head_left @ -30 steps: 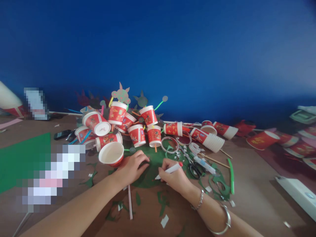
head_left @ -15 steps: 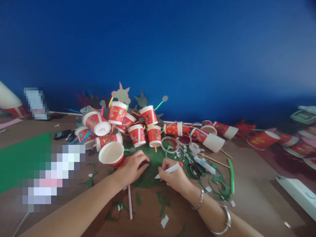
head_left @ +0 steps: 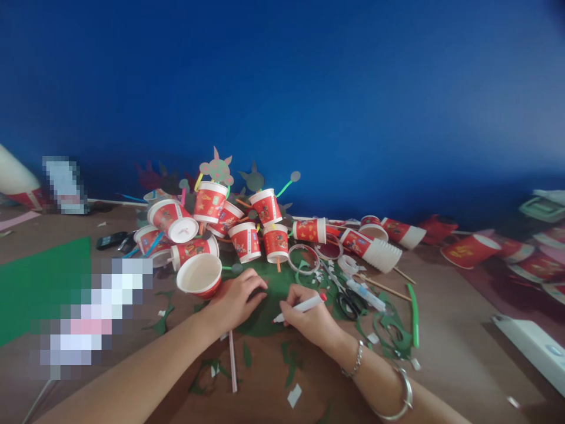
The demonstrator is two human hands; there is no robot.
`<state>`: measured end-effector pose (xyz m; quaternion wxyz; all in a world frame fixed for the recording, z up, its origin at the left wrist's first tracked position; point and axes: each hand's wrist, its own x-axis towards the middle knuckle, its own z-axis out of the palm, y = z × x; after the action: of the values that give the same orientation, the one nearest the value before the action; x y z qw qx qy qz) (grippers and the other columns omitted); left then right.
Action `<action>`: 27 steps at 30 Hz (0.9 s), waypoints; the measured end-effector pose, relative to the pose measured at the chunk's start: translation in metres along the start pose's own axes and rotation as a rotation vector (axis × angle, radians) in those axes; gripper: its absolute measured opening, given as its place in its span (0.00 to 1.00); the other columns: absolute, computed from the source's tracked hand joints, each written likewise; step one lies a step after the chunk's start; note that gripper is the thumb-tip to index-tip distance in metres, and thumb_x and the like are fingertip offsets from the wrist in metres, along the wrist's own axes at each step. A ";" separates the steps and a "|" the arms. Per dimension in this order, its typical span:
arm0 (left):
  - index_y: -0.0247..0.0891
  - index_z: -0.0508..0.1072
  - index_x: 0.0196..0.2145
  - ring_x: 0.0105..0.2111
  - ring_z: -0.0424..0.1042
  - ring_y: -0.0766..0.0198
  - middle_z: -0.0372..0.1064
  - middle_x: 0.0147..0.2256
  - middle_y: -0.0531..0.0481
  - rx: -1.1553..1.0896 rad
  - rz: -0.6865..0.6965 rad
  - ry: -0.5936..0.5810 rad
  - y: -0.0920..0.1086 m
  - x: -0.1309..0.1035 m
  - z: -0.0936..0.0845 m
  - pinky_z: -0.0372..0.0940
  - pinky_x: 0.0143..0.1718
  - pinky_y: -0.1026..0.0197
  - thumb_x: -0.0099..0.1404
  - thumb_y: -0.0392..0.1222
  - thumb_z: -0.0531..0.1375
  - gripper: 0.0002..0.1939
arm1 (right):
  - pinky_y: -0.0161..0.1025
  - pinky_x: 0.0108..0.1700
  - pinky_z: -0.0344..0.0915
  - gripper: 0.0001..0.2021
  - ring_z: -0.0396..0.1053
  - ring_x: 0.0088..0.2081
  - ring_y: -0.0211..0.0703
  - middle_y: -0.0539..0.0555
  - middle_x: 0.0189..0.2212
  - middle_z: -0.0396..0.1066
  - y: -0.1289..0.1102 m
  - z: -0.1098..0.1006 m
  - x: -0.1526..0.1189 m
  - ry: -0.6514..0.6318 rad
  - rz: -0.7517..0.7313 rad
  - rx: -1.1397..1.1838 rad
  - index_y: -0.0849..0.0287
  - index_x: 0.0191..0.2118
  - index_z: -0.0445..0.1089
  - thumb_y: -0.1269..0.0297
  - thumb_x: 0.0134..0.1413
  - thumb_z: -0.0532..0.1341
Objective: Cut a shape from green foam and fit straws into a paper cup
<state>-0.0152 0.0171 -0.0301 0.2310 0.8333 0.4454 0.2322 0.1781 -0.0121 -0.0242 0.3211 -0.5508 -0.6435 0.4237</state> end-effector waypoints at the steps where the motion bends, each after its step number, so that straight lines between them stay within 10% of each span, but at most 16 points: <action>1: 0.42 0.69 0.38 0.38 0.72 0.62 0.67 0.40 0.50 -0.001 0.001 0.003 0.000 0.000 0.000 0.65 0.38 0.62 0.63 0.39 0.55 0.06 | 0.29 0.21 0.56 0.11 0.64 0.18 0.35 0.46 0.13 0.65 0.001 0.000 0.000 -0.003 0.003 -0.015 0.56 0.19 0.56 0.67 0.47 0.57; 27: 0.42 0.70 0.38 0.38 0.72 0.62 0.68 0.40 0.49 0.007 0.008 0.013 0.000 0.000 0.000 0.66 0.37 0.62 0.63 0.38 0.56 0.05 | 0.29 0.22 0.54 0.11 0.59 0.19 0.33 0.45 0.14 0.64 -0.005 0.001 0.000 -0.001 -0.003 -0.202 0.58 0.18 0.57 0.65 0.45 0.59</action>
<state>-0.0152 0.0171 -0.0300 0.2244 0.8343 0.4443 0.2369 0.1752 -0.0127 -0.0201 0.2642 -0.5792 -0.6838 0.3566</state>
